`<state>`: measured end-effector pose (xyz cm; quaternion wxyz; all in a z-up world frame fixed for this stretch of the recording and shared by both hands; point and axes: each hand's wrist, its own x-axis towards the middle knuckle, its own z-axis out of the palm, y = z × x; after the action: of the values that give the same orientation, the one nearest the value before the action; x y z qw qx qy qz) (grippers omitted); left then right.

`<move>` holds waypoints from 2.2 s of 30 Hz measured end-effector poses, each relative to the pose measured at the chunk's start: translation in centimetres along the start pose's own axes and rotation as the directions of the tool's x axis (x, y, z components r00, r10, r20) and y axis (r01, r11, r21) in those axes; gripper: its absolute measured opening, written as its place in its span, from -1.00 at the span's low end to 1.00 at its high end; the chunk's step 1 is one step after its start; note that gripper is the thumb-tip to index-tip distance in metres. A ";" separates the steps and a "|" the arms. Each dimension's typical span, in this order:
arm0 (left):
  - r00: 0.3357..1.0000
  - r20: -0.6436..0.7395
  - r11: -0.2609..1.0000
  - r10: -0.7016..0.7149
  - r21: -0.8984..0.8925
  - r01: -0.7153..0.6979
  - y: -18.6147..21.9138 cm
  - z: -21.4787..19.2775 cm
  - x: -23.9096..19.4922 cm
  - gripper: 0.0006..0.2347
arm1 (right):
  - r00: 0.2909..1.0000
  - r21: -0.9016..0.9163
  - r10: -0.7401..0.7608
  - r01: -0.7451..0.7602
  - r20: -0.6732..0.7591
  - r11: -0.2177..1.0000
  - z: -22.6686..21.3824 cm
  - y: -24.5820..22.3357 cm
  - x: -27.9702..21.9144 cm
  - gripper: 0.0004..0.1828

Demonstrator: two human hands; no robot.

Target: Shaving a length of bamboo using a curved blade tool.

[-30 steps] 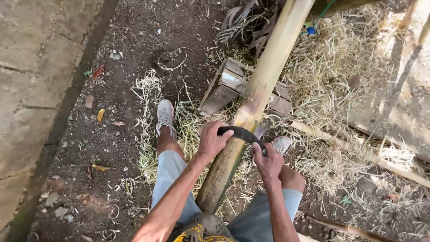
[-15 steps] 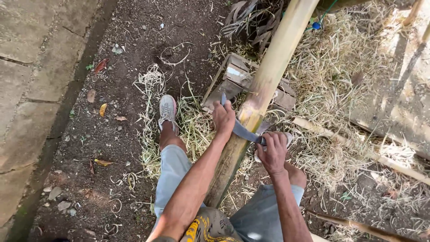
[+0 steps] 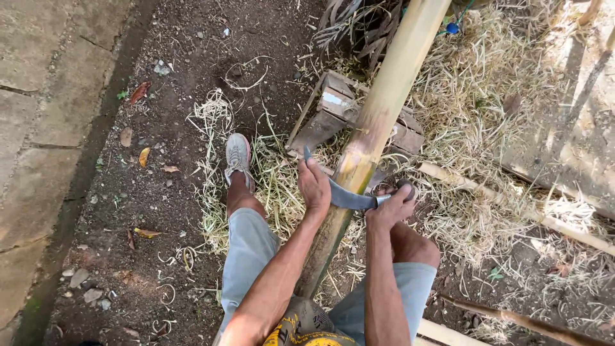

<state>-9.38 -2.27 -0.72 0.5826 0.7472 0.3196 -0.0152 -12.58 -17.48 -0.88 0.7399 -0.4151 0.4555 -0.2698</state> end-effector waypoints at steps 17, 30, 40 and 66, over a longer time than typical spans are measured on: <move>0.929 -0.196 0.944 0.315 0.164 -0.286 -1.7 12.7 10.3 -0.78 | 0.966 -0.256 -0.121 0.060 -0.229 0.965 7.3 1.1 11.8 -0.82; 1.000 -0.028 0.999 -0.004 -0.049 0.002 -6.4 1.5 0.8 -0.64 | 0.986 -0.293 -0.150 0.122 -0.073 0.948 2.5 -0.7 -0.4 -0.81; 0.934 -0.197 0.929 0.296 0.286 -0.234 -2.4 11.3 11.1 -0.74 | 0.944 -0.318 -0.316 0.274 -0.090 0.908 9.0 1.5 11.1 -0.83; 0.997 0.067 0.980 -0.044 -0.191 0.056 4.3 4.3 3.3 -0.80 | 0.983 -0.153 0.030 -0.058 -0.180 0.987 5.8 -0.9 5.8 -0.85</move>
<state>-3.14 -5.00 0.30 0.6613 0.6782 0.3198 -0.0220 -4.83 -20.37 -1.30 0.6672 -0.4363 0.5484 -0.2523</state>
